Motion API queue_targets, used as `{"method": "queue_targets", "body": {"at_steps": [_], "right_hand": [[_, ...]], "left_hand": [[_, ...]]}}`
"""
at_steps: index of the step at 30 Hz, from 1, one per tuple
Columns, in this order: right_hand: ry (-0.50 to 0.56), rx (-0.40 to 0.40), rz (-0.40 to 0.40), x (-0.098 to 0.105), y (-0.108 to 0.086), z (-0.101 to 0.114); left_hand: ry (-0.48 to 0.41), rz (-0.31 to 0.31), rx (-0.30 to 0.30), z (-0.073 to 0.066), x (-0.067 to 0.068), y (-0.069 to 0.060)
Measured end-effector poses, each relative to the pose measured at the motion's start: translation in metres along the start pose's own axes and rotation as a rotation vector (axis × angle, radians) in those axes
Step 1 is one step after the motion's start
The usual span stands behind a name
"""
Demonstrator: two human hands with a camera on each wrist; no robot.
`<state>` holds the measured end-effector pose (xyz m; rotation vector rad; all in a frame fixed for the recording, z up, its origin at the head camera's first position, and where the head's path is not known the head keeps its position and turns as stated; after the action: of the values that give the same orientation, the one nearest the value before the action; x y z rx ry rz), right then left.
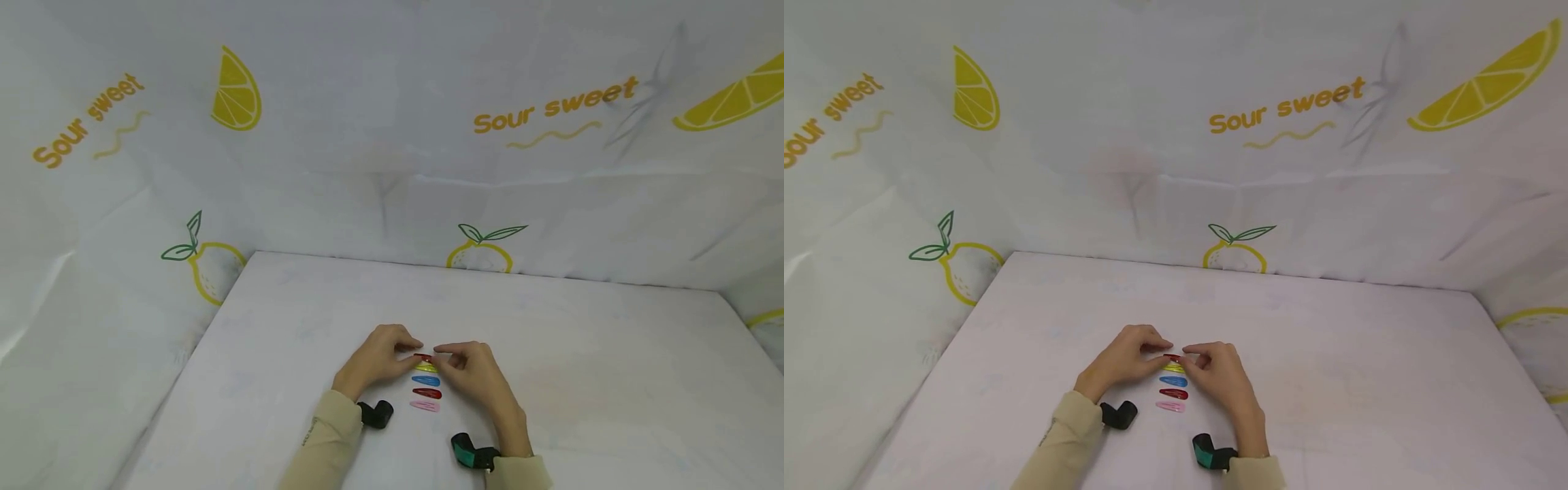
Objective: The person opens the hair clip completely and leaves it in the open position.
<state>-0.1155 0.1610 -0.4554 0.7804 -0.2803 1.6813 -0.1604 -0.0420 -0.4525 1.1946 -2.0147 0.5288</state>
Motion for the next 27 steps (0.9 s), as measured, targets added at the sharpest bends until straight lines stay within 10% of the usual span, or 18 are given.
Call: {"method": "queue_targets", "body": {"at_steps": [27], "right_hand": [[0.010, -0.034, 0.052, -0.0065, 0.0035, 0.0002]], "left_hand": [[0.036, 0.026, -0.014, -0.0003, -0.0068, 0.0051]]}}
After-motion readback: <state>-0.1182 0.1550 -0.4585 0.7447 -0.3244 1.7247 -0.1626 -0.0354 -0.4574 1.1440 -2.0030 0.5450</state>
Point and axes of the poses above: each hand's wrist, its own y-axis towards the middle knuckle, its own x-axis out of the back of the hand, z = x × y, the point moved 1 cm from there along y, towards the middle knuckle, and after that the axes turned 12 degrees about x, right-handed, at the moved point
